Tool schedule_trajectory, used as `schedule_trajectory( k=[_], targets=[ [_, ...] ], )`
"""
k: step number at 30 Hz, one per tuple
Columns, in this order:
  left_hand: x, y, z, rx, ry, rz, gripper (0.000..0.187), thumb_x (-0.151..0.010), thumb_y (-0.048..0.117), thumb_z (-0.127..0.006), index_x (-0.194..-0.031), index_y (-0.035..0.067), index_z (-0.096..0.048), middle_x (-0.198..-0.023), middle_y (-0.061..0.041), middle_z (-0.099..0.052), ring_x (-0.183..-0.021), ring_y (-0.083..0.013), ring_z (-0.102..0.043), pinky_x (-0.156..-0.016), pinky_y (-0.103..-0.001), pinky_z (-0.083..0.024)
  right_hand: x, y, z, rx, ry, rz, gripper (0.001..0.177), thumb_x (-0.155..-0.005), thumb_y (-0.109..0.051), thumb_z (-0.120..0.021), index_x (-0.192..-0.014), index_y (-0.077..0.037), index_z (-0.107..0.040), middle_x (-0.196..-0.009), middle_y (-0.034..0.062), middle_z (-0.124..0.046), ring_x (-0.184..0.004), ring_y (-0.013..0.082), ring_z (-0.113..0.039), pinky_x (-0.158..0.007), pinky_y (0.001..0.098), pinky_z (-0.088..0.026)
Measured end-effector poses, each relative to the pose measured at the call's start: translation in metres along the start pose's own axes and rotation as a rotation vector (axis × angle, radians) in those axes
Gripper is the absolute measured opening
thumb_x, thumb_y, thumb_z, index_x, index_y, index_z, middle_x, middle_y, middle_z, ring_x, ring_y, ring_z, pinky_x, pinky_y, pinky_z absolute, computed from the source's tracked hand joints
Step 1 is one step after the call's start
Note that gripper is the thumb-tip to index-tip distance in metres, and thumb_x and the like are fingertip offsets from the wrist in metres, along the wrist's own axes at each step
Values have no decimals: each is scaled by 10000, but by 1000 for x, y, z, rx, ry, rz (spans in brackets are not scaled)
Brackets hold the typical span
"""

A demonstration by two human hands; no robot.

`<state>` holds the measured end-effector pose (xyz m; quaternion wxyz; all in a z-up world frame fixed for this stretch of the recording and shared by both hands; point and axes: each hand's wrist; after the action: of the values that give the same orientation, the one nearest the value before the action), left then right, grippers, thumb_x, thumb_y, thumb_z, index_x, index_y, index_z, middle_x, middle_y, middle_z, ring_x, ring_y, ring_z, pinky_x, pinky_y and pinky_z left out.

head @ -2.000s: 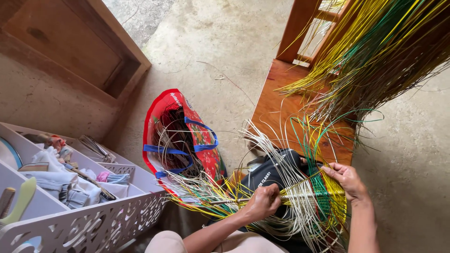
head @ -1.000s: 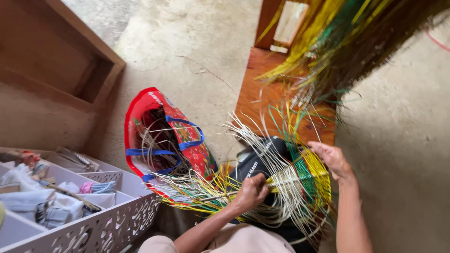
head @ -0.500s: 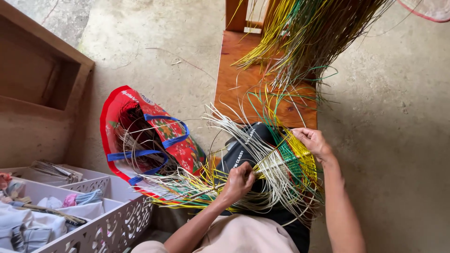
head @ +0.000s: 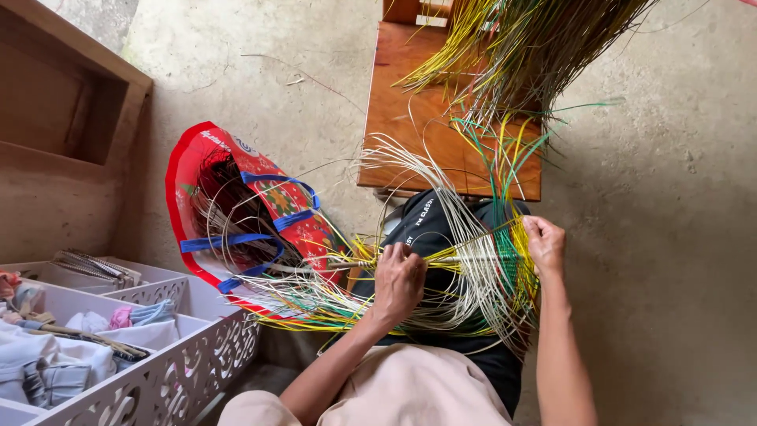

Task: Weaving colorful strands of material together to create a bag or mat

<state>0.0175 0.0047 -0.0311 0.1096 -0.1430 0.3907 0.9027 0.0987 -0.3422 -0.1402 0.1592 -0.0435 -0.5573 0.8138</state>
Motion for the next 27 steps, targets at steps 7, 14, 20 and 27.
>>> schedule_trajectory(
  k=[7, 14, 20, 27],
  targets=[
    [23, -11, 27, -41, -64, 129, 142, -833, 197, -756, -760, 146, -646, -788, -54, -539, -733, -297, -608, -640, -380, -497, 19, 3, 14, 89, 40, -26, 154, -1068, -117, -655, -1135, -61, -782, -991, 145, -734, -923, 117, -571, -837, 373, -517],
    [53, -44, 49, 172, -101, 482, 138, -893, 231, -733, -790, 145, -701, -667, -101, -639, -645, -326, -684, -561, -395, -513, 30, -12, 5, 81, 50, -3, 127, -1059, -96, -673, -1120, -72, -782, -998, 140, -729, -942, 120, -574, -852, 372, -522],
    [71, -72, 25, 681, -148, 705, 117, -912, 91, -713, -814, 28, -710, -633, -130, -727, -572, -184, -726, -542, -269, -565, 19, 24, 8, 103, 48, -5, 122, -1039, -144, -718, -1129, -91, -781, -970, 88, -709, -869, 90, -548, -798, 323, -520],
    [73, -78, 26, 959, -146, 710, 146, -948, 48, -710, -870, -70, -676, -711, -202, -732, -632, -234, -745, -581, -320, -616, 64, -112, -1, 633, 195, 602, 276, -955, -81, -793, -1227, -70, -748, -1111, 77, -571, -997, 279, -592, -986, 376, -437]
  ],
)
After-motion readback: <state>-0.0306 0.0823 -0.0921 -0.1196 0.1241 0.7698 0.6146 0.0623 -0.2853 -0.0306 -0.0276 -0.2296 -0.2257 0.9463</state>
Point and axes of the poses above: each hand's wrist, its own x-axis away from the middle knuckle, its own z-axis out of the back of the hand, y = z × x
